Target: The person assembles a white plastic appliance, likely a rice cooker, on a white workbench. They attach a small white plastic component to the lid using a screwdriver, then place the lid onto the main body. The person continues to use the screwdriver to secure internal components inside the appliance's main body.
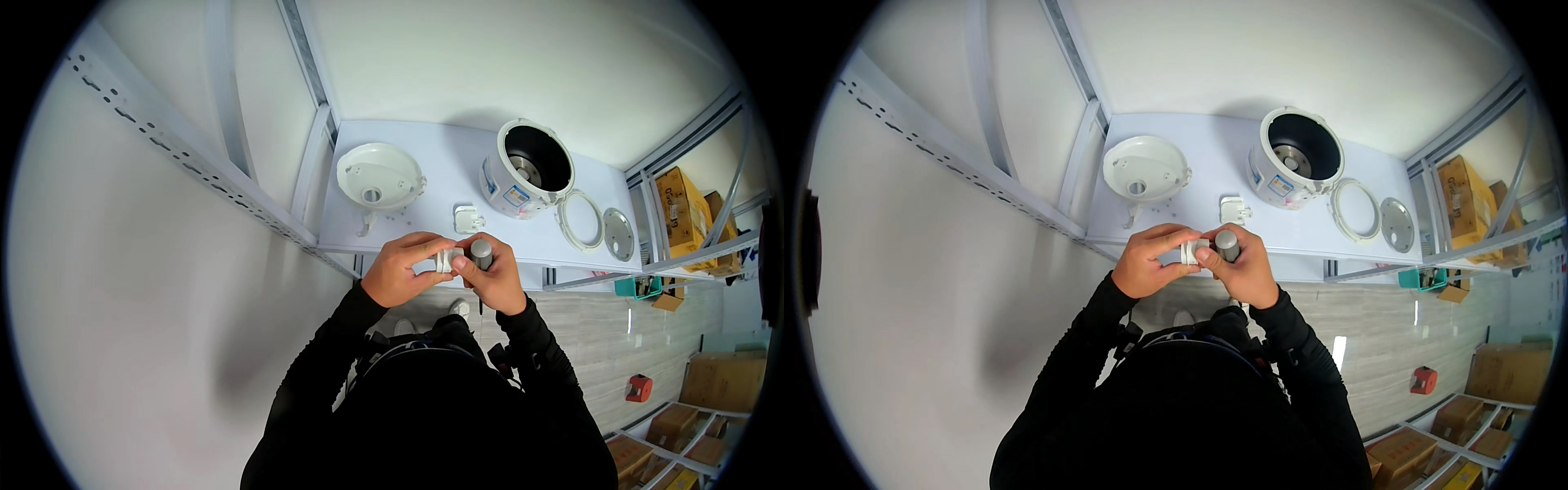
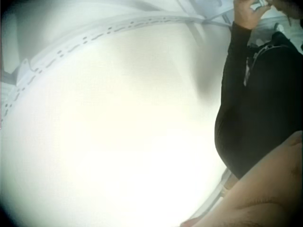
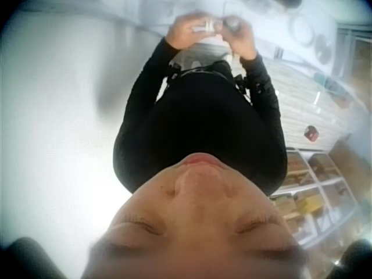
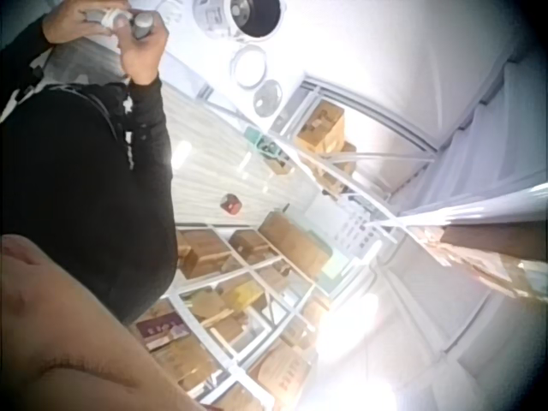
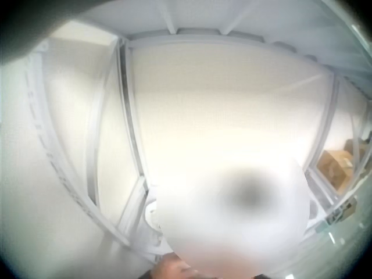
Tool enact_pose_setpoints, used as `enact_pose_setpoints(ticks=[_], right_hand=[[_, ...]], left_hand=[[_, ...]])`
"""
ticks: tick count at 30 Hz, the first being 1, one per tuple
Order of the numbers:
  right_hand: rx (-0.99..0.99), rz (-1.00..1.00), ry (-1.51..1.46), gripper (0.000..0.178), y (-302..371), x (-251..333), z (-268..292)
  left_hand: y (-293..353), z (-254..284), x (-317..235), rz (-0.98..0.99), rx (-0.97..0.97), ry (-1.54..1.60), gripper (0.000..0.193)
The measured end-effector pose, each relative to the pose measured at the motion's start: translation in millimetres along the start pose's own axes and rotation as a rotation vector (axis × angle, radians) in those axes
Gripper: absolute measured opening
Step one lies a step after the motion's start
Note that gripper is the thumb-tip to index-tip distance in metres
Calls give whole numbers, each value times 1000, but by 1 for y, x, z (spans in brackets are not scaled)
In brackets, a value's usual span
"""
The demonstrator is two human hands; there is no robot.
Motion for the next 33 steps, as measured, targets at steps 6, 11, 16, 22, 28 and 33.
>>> enact_pose_setpoints(ticks=[6,11,16,22,28,33], right_hand=[[4,-47,-23,31,-5,-9,1],[28,-9,46,33,-7,-8,1],[58,-15,135,34,-5,-7,3],[53,-17,181,33,-1,-11,7],[-32,95,240,31,-3,-11,15],[-79,63,152,32,-8,-15,22]], left_hand=[[-2,1,2,73,-12,35,52],[1,-1,7,93,-26,45,49],[4,-6,11,126,-1,53,47],[10,-17,22,163,47,83,47],[16,-23,37,248,50,121,62],[23,-22,61,362,14,240,67]])
Point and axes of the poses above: each hand's wrist, its own y-axis away from the middle knuckle, its own z-axis out of the back of the hand, x = y × z, the point moved 8 cm from there along -y, towards the middle knuckle, and after that the axes turned 3 degrees about -y, right-handed, at the moved point
